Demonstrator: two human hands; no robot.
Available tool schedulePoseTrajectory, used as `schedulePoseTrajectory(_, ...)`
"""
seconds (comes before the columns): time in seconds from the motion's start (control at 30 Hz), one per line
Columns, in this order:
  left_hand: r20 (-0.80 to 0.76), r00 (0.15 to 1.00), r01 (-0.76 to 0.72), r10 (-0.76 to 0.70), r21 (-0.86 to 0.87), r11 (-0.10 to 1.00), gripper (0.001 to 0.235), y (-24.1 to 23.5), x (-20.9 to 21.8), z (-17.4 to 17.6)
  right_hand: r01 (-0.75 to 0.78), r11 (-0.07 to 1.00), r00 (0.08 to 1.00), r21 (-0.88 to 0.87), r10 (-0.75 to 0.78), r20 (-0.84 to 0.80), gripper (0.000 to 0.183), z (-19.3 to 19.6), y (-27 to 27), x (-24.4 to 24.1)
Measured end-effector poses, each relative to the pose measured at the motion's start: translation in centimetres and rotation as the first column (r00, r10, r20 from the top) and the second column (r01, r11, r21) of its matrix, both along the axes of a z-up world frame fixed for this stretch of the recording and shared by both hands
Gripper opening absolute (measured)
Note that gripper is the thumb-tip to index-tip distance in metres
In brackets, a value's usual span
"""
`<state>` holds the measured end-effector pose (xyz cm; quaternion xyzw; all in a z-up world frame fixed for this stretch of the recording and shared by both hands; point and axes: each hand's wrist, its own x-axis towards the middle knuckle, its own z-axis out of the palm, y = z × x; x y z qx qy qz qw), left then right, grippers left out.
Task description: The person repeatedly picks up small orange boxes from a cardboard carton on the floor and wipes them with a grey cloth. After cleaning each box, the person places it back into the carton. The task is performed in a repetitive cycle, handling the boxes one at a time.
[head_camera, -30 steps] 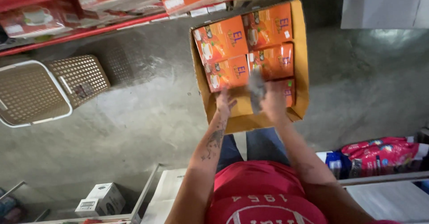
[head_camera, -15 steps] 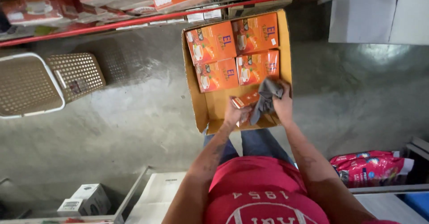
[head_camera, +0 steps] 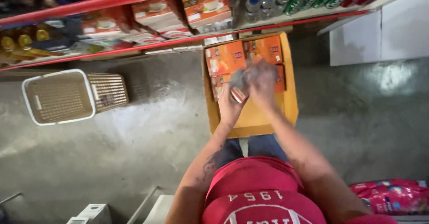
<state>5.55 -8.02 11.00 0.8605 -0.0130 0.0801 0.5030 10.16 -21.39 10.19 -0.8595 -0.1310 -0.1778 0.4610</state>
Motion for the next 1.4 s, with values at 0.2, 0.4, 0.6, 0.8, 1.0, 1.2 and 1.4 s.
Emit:
schedulePoseTrajectory(0.2,-0.507,0.844,-0.501,0.175,-0.629,0.594,0.062,2.2,-0.9,1.4,0.548,0.828,0.815,0.119,-0.497,-0.298,0.058,-5.3,2.9,-1.6)
schedulePoseTrajectory(0.4,-0.526,0.823,-0.566,0.214,-0.728,0.386,0.046,6.8,0.6,-0.7,0.075,0.994,0.994,-0.080,-0.069,0.081,0.032,2.0,9.6,-8.7)
schedulePoseTrajectory(0.6,-0.553,0.832,-0.542,-0.046,-0.827,0.149,0.044,5.4,-2.3,4.0,0.510,0.637,0.852,0.578,-0.282,-0.441,0.038,0.0,6.7,-2.5)
schedulePoseTrajectory(0.8,-0.542,0.834,-0.543,-0.105,-0.839,0.018,0.050,7.9,0.0,4.4,0.514,0.700,0.814,0.496,-0.215,-0.540,0.061,5.1,13.4,-9.7)
schedulePoseTrajectory(1.0,-0.618,0.733,-0.641,-0.285,-0.767,0.013,0.048,10.7,-0.9,0.1,0.440,0.863,0.665,-0.250,-0.500,-0.555,0.052,-2.4,4.0,-5.4)
schedulePoseTrajectory(1.2,-0.686,0.560,-0.706,-0.466,-0.688,0.165,0.043,13.0,-1.2,-1.1,0.150,0.813,0.776,0.563,0.255,-0.576,0.078,7.3,3.9,-2.4)
schedulePoseTrajectory(1.4,-0.623,0.719,-0.665,-0.308,-0.746,-0.043,0.046,11.2,-0.3,2.9,0.538,0.674,0.664,0.507,0.033,-0.747,0.067,-5.2,2.8,-0.9)
